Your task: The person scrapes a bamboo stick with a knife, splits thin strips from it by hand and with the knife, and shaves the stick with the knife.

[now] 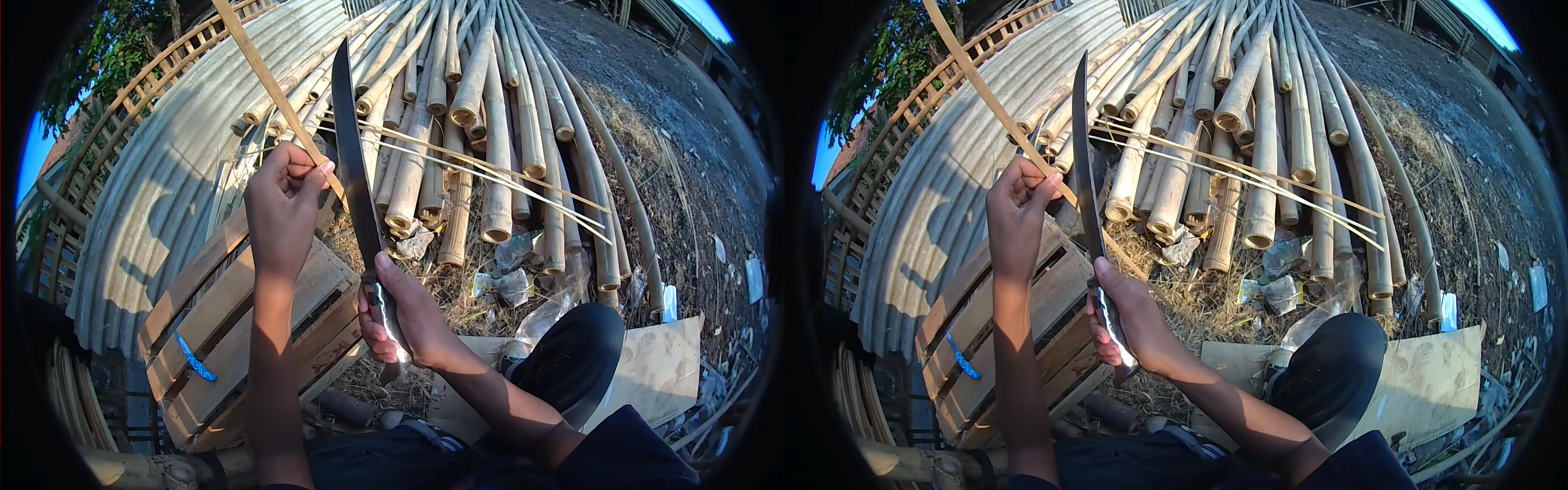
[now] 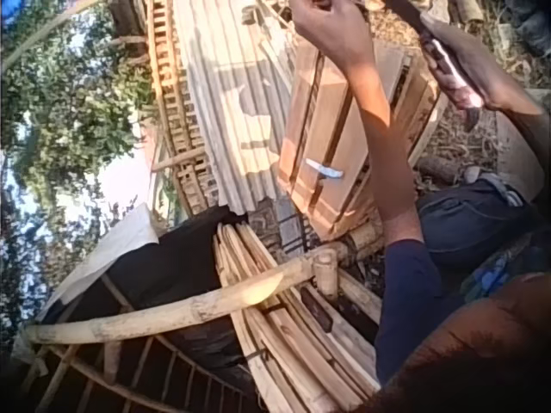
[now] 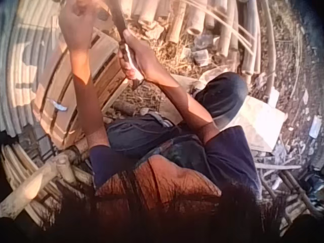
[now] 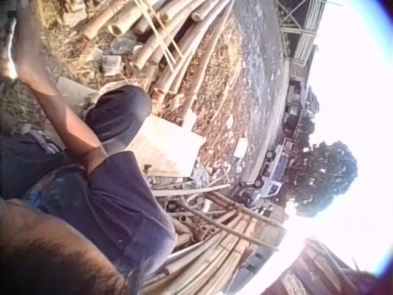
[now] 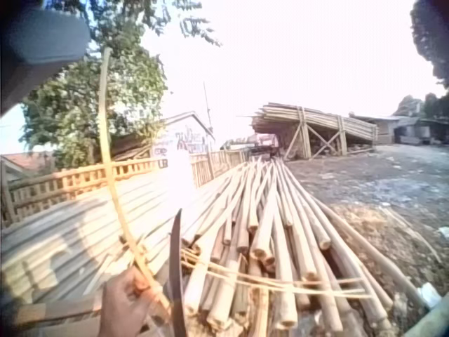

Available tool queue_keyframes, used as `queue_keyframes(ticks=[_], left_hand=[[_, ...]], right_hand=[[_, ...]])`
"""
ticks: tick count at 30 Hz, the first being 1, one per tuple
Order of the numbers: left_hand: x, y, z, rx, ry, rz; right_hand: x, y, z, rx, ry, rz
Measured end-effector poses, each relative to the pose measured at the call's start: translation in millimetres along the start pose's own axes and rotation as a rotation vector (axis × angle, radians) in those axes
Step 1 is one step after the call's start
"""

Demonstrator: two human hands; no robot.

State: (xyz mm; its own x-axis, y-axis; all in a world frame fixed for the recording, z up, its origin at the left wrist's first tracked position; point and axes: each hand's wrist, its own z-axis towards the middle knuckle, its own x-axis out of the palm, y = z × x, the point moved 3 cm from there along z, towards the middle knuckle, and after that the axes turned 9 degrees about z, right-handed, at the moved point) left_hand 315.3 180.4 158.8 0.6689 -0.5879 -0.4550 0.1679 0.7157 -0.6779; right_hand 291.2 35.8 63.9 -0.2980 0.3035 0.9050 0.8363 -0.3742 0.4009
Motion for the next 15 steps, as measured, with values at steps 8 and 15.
queue_keyframes(ticks=[8, 15], left_hand=[[-9.0, 0.1, 0.2, -0.006, 0.006, 0.048], [-13.2, 8.7, 2.7, -0.01, 0.039, -0.013]], right_hand=[[-143.5, -104.6, -32.0, 0.286, -0.489, 0.0], [-63.3, -39.7, -7.7, 0.238, -0.257, -0.021]])
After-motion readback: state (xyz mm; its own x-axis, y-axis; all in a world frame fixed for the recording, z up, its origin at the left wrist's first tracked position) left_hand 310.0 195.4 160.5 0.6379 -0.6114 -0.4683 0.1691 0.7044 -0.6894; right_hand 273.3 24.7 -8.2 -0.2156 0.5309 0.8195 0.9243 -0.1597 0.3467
